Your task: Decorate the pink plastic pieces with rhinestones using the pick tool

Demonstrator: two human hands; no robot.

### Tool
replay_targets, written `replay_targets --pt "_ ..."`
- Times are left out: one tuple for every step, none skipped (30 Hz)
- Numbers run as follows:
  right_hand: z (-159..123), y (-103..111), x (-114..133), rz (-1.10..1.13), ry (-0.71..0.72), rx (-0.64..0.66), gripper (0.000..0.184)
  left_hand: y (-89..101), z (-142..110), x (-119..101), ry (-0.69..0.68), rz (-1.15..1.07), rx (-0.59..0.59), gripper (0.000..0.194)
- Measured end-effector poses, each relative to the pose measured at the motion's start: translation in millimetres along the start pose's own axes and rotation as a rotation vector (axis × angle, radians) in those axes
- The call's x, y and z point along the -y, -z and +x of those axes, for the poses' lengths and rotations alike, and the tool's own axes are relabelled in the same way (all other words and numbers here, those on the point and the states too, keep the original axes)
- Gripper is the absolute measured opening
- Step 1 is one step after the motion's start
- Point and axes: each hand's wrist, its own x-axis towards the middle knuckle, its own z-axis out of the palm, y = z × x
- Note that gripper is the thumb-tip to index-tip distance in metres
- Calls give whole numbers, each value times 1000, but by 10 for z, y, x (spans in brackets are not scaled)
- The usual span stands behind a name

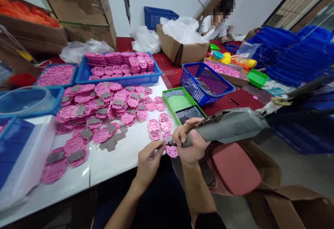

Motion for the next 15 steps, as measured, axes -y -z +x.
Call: replay_targets --pt "6 4 2 -7 -1 2 16 4 2 -4 -3 17 1 21" --pt "13 9 3 -13 -4 3 16 11 5 -7 -7 31 4 21" --pt "21 15 2 -16 -10 2 16 21 8 -10 -9 41 7 20" --pt "28 20 0 -14 -14 -3 17 33 11 -12 -11 48 13 20" --pt "33 25 -3 -11 -17 -8 17 48 13 -13 -11 52 21 20" --pt "37 27 -6 -8 -17 -12 17 64 14 -14 -7 57 26 19" --pt "40 28 -9 -9 -16 -15 17 82 15 -14 -2 65 23 17" --pt "40 28 -12 -11 -16 -14 17 99 16 -13 6 78 11 15" --pt "39 26 -16 -14 -15 -12 17 114 16 -12 13 93 -3 12" --pt "37 24 -19 -15 -12 -10 17 128 18 -12 18 105 -11 10" --pt "35 23 -23 -14 -7 -10 17 138 21 -12 20 111 -9 8" --pt "32 24 -27 -11 -1 -10 18 144 25 -13 19 112 4 6" --pt "30 26 -30 -10 3 -8 18 147 31 -16 19 107 22 6" --pt "28 29 -33 -9 5 -4 19 146 37 -20 19 100 39 5" --pt "26 33 -35 -9 1 0 19 142 44 -25 20 95 48 5"
